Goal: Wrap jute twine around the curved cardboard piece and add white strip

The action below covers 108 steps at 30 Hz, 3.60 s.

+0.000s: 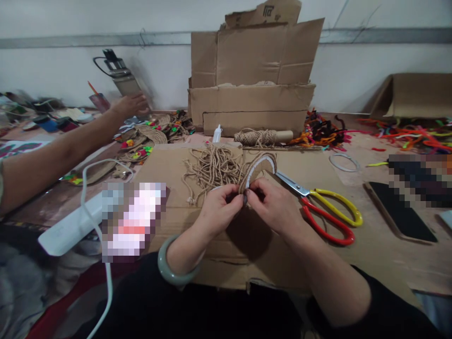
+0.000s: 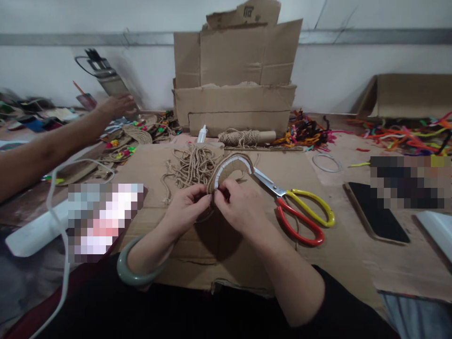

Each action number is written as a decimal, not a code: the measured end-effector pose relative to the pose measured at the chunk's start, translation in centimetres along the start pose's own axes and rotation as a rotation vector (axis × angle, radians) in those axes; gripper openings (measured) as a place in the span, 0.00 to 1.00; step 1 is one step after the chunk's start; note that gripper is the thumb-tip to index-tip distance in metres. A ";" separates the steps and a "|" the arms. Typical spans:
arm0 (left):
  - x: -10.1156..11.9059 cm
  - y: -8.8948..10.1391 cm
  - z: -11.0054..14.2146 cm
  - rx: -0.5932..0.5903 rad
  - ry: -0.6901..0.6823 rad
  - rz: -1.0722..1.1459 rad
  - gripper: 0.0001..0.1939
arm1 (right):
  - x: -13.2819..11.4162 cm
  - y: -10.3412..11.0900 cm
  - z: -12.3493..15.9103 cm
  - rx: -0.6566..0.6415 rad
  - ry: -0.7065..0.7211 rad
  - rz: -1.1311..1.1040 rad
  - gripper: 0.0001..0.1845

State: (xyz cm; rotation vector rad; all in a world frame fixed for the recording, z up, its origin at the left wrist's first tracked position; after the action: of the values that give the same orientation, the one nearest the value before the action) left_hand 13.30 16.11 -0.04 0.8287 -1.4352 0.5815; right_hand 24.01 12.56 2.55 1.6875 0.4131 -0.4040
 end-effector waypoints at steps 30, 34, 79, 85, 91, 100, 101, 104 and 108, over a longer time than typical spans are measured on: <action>-1.3 0.4 0.0 0.072 0.100 0.218 0.08 | -0.6 1.2 0.5 0.155 0.061 -0.034 0.07; -1.3 0.4 0.0 0.076 0.077 0.158 0.08 | -1.8 1.7 0.9 0.204 0.173 -0.048 0.07; -0.6 -0.5 -0.2 0.033 0.033 0.199 0.06 | 0.3 0.9 0.1 0.102 -0.051 -0.301 0.04; -1.2 -0.7 -0.1 0.027 0.102 0.280 0.06 | 0.4 0.8 0.0 0.083 -0.052 -0.350 0.04; -1.7 -0.9 -0.1 0.014 0.141 0.363 0.06 | 0.6 0.5 -0.1 0.074 -0.055 -0.401 0.04; -1.9 -0.8 0.0 0.033 0.148 0.399 0.06 | 0.3 0.5 -0.1 0.070 -0.025 -0.357 0.05; -2.0 -0.8 -0.1 0.037 0.144 0.400 0.06 | 0.1 0.6 -0.1 0.072 -0.018 -0.328 0.05; -2.3 -0.7 -0.1 0.052 0.158 0.431 0.06 | -0.4 0.8 0.1 0.094 0.010 -0.215 0.06; -2.2 -0.9 -0.1 0.047 0.157 0.524 0.09 | -0.9 0.9 0.5 0.141 0.050 -0.055 0.06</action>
State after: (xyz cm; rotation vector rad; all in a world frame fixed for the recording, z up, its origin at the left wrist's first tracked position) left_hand 13.90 15.94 -2.35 0.4235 -1.4991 1.0557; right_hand 23.68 11.90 3.73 1.8290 0.4780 -0.4410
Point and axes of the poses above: each hand's wrist, its own z-axis away from the middle knuckle, its own y-axis out of the back of the hand, x = y × z, the point moved 9 cm from there along -z, towards the middle knuckle, and after that the axes turned 9 degrees about -x, right-handed, at the moved point
